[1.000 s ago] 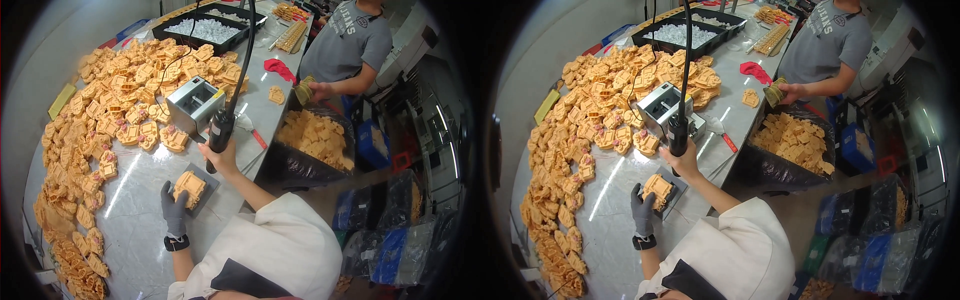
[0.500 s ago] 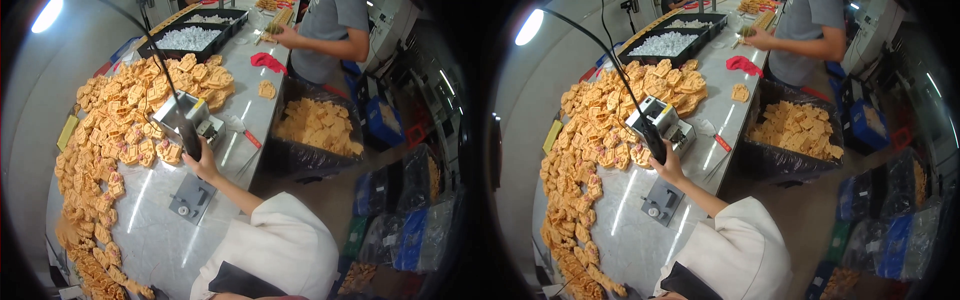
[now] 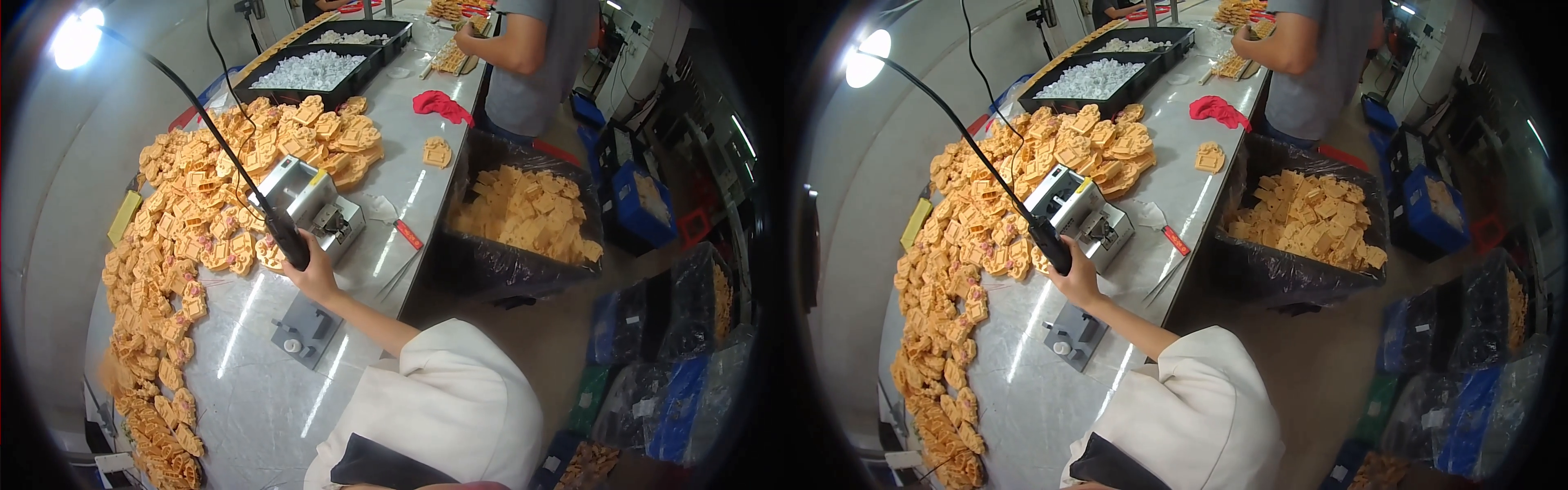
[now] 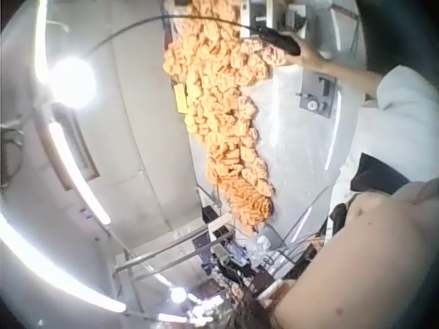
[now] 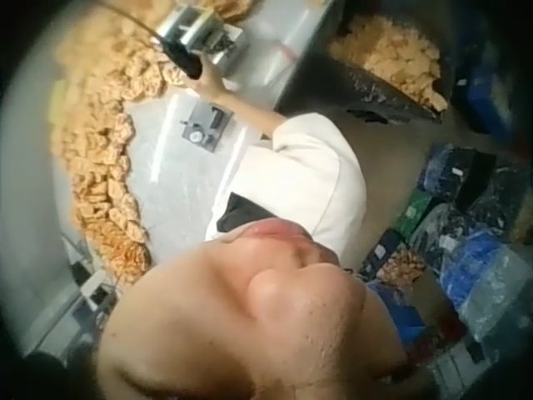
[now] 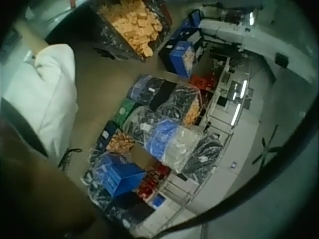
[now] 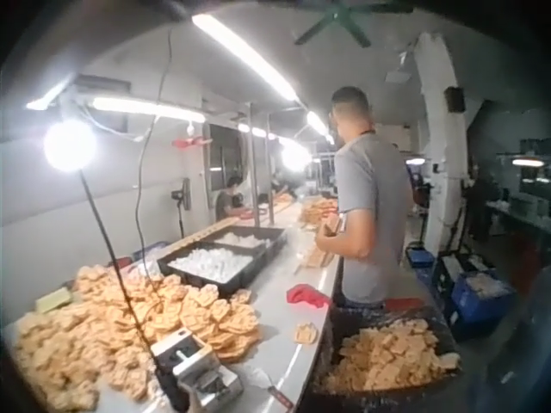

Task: The person assembles plastic components by positioning each piece onto a jig and driving screws into it using an electric screwdriver.

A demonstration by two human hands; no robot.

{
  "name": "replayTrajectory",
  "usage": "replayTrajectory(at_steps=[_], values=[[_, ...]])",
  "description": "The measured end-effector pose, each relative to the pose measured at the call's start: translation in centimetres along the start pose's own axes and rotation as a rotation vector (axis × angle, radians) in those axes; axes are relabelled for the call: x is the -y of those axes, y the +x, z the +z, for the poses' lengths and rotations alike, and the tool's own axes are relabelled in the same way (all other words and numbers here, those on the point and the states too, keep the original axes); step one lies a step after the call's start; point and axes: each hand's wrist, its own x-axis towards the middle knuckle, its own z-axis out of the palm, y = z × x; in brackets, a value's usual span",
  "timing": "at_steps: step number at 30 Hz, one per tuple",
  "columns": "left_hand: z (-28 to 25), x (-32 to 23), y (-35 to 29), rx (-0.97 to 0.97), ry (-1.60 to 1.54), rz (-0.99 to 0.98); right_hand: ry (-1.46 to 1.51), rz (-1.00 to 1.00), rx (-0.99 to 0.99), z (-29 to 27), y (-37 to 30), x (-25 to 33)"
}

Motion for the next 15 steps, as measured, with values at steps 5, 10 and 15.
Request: replayTrajectory(at_steps=[5,10,15], values=[[3.5,-1.3,3.1,0.017,-0.016,0.097,0.064,0.066,-0.04,-1.6,0.8,-0.5],[7.5,-3.5,7.2,0.031,-0.03,0.182,0.086,0.089,-0.023,-1.9,0.3,-0.1],[6.4,-4.9,6.3,0.028,0.18,-0.014,-0.023,-0.015,0.03,0.4,0.2,0.2]])
